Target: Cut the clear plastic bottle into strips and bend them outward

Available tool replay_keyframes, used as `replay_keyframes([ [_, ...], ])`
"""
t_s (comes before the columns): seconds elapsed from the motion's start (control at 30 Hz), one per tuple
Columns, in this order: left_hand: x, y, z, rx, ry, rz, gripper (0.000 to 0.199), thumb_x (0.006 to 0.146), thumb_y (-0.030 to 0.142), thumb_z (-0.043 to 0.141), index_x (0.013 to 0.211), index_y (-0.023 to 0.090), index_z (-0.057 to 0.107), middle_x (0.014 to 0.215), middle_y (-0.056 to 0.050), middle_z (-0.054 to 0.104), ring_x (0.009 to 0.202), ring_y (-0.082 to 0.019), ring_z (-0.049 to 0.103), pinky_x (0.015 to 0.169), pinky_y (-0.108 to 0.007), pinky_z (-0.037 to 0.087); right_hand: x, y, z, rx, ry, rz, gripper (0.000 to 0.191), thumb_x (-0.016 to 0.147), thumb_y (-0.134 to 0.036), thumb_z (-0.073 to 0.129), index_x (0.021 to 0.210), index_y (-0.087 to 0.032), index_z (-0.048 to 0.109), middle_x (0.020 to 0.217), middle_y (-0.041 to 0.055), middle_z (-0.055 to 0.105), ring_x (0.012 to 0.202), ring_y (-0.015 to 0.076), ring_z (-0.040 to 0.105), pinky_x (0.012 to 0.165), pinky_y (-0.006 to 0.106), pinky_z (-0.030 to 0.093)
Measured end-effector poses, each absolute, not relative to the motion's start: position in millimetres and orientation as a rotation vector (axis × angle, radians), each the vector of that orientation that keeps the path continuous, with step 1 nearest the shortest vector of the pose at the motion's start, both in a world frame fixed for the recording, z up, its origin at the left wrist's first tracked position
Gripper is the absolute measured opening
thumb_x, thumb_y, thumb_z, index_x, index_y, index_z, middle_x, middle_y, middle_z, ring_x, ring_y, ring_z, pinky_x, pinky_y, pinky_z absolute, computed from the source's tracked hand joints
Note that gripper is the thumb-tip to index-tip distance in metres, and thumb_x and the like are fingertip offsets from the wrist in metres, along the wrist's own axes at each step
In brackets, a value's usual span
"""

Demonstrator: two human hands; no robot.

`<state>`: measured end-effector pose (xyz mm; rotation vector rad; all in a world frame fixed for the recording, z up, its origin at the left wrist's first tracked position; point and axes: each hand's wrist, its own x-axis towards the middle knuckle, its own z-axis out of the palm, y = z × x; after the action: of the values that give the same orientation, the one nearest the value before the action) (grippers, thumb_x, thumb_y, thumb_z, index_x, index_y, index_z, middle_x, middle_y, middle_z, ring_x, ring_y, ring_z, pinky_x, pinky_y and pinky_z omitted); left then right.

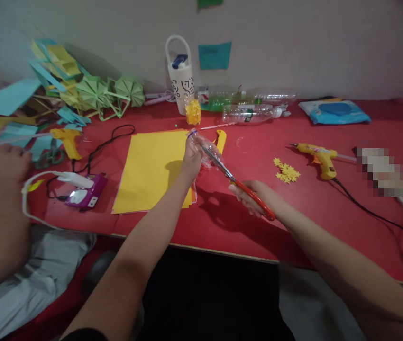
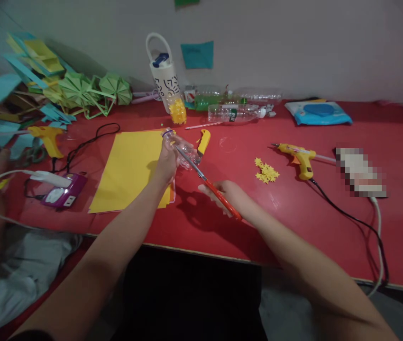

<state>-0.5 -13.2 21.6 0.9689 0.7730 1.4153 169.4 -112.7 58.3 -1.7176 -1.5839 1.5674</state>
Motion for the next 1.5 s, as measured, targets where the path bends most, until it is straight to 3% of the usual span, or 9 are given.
replay_keyframes([
  [0.13,3,-17,25,0.962,0.777,1.39,0.03,0.075,0.025,0.073,0.095,0.024,0.05,0.096,-0.007,0.068,0.117,-0.029,0.06,0.091,-0.043,0.052,168,-114,62,-1.62,-1.566,1.593,0.061,0.067,-0.081,0.055,0.063,-0.022,0.043,0.04,-0.0103,0.037,0.031,0.0053,0.038,0.039,0.022,0.039],
  [0.27,4,-19,26,1.035,0.764,1.356,0.028,0.075,0.028,0.074,0.09,0.025,0.051,0.098,-0.007,0.068,0.115,-0.03,0.061,0.089,-0.045,0.053,168,-115,60,-1.611,-1.559,1.583,0.06,0.068,-0.081,0.055,0.063,-0.022,0.043,0.041,-0.011,0.036,0.031,0.005,0.037,0.043,0.023,0.043],
  [0.47,2,-18,22,1.05,0.763,1.374,0.033,0.075,0.028,0.074,0.098,0.027,0.05,0.098,-0.007,0.067,0.116,-0.03,0.061,0.093,-0.044,0.05,170,-113,55,-1.727,-1.574,1.548,0.056,0.072,-0.076,0.056,0.063,-0.022,0.044,0.043,-0.0088,0.039,0.03,0.0065,0.04,0.034,0.021,0.035],
  [0.8,-3,-5,7,1.209,0.631,1.375,0.04,0.076,0.031,0.071,0.105,0.027,0.043,0.096,-0.005,0.067,0.109,-0.027,0.065,0.092,-0.048,0.052,168,-113,50,-1.773,-1.54,1.52,0.055,0.069,-0.074,0.061,0.061,-0.023,0.042,0.037,-0.0092,0.037,0.028,0.0074,0.037,0.031,0.021,0.031],
  [1.03,-2,-9,12,1.161,0.704,1.358,0.024,0.076,0.026,0.072,0.089,0.024,0.051,0.093,-0.006,0.066,0.112,-0.03,0.062,0.091,-0.046,0.051,166,-113,55,-1.633,-1.496,1.582,0.059,0.067,-0.079,0.059,0.062,-0.022,0.045,0.038,-0.0103,0.037,0.028,0.0055,0.037,0.036,0.022,0.036],
  [1.2,4,-15,12,1.132,0.827,1.301,0.029,0.072,0.026,0.076,0.088,0.025,0.052,0.088,-0.004,0.067,0.111,-0.032,0.062,0.092,-0.045,0.049,169,-114,51,-1.574,-1.499,1.599,0.057,0.071,-0.077,0.057,0.064,-0.021,0.045,0.04,-0.0113,0.037,0.029,0.0043,0.036,0.039,0.021,0.04],
  [1.5,6,-22,20,1.127,0.832,1.285,0.023,0.073,0.02,0.073,0.083,0.026,0.053,0.093,-0.004,0.071,0.11,-0.028,0.063,0.093,-0.042,0.047,169,-112,54,-1.686,-1.477,1.598,0.054,0.074,-0.073,0.059,0.063,-0.022,0.044,0.039,-0.0097,0.038,0.028,0.0059,0.037,0.033,0.021,0.034],
])
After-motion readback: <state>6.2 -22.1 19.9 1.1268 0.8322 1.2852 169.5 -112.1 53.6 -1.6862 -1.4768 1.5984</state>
